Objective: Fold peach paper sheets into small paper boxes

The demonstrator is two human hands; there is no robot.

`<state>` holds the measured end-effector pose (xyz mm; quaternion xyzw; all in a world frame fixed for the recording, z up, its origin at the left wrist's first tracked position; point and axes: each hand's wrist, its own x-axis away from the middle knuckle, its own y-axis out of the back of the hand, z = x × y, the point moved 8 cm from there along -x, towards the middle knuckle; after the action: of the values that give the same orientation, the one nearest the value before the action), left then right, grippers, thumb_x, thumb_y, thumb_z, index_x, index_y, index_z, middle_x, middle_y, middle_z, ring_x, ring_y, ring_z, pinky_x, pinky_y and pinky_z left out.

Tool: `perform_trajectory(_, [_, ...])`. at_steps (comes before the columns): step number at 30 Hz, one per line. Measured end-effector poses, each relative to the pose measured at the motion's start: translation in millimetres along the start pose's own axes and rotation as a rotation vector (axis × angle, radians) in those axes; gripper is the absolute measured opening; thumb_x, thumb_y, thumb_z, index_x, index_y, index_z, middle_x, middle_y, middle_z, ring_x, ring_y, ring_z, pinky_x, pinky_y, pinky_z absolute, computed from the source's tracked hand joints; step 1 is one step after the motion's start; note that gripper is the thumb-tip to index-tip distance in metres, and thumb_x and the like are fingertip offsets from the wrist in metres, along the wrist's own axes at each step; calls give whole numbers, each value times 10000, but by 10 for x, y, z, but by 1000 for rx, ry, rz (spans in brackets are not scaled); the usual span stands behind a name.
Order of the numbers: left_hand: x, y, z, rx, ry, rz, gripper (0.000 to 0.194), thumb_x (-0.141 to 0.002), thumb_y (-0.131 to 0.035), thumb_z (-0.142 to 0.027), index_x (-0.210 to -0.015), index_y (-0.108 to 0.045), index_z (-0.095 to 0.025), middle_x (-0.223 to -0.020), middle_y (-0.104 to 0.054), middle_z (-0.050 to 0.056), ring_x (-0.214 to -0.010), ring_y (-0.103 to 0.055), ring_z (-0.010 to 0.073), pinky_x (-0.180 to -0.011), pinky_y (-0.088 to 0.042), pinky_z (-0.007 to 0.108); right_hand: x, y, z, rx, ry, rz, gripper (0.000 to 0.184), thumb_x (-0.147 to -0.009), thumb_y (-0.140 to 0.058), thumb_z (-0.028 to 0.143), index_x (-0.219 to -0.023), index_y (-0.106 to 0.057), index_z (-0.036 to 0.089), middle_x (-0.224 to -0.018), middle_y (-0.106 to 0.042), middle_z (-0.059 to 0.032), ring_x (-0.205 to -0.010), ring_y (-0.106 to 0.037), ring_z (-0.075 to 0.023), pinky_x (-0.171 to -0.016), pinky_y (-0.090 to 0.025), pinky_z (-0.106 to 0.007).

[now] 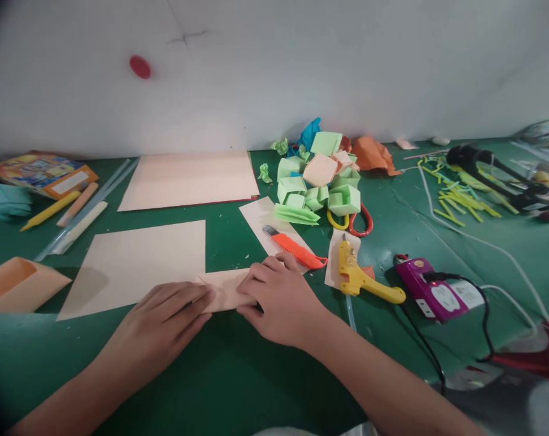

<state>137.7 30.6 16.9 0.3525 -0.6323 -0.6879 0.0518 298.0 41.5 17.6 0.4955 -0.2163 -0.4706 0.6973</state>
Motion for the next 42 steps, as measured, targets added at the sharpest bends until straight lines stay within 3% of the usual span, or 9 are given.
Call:
perform_trajectory(10, [72, 22, -146, -72, -70, 19, 402, -999, -367, -42, -1235, -686, -102, -1220, -750, 117, -1106, -722, 240, -917, -622, 368, 46, -15, 59, 88, -14, -22, 64, -924, -704, 283, -914, -716, 221, -988, -708, -4, -935, -577, -205, -1004, -349, -451])
perform_trajectory(14, [101, -6, -171, -153, -55, 41, 490, -970, -297, 4, -1285, -659, -96, -1282, -733, 112, -1144, -719, 234, -891, -635, 341, 65, -11, 93, 113, 14, -54, 82, -950, -664, 257, -973, -728, 211, -1064, -722, -29, -1014, -577, -238, -991, -383, -461])
perform_trajectory(17, [152, -81, -193, -175, -36, 69, 561, -962, -289, 6, -1439, -551, -133, -1383, -678, 89, -1247, -666, 219, -953, -608, 330, 73, -32, 162, 83, 107, -37, 190, -975, -578, 151, -1093, -720, 197, -1140, -718, -48, -1085, -569, -239, -968, -437, -419])
perform_trajectory(21, [238, -169, -264, -156, 20, 121, 625, -1030, -353, -212, -1636, -215, -142, -1519, -554, 115, -1364, -571, 273, -1041, -557, 416, 72, -71, 236, -19, 188, 22, 371, -985, -490, 62, -1266, -669, 225, -1224, -711, -26, -1141, -582, -208, -1016, -463, -381])
perform_trajectory(25, [260, -145, -363, -161, 49, 158, 786, -1017, -398, -514, -1641, -155, -104, -1560, -500, 137, -1378, -550, 308, -1060, -523, 432, 71, -126, 208, -55, 131, 99, 409, -988, -484, 65, -1295, -663, 268, -1278, -700, -4, -1172, -591, -197, -1044, -471, -373])
perform_trajectory(28, [233, -102, -396, -148, 44, 149, 817, -1008, -425, -533, -1647, -124, -122, -1555, -514, 120, -1404, -519, 298, -1136, -444, 423, 74, -125, 160, -10, 75, 108, 410, -981, -485, 71, -1277, -679, 277, -1238, -707, -15, -1113, -609, -210, -977, -511, -375])
perform_trajectory(31, [219, -103, -397, -139, 31, 149, 838, -1001, -449, -548, -1647, -119, -128, -1537, -539, 106, -1374, -547, 289, -1109, -458, 400, 72, -102, 114, 35, 25, 91, 415, -976, -489, 74, -1260, -694, 296, -1205, -707, -21, -1072, -617, -213, -933, -529, -370])
perform_trajectory(38, [264, -175, -341, -65, 53, 238, 828, -998, -473, -565, -1647, -144, -169, -1645, -381, 76, -1476, -424, 281, -1183, -387, 406, 72, -96, 83, 49, -25, 85, 380, -968, -495, 85, -1235, -706, 254, -1212, -697, -44, -1084, -617, -222, -930, -548, -380])
perform_trajectory(42, [262, -192, -313, -37, 54, 269, 815, -1001, -460, -573, -1649, -144, -193, -1646, -380, 61, -1486, -411, 278, -1219, -346, 422, 68, -90, 82, 48, -25, 87, 373, -973, -491, 90, -1245, -693, 246, -1218, -686, -51, -1103, -611, -220, -923, -558, -380])
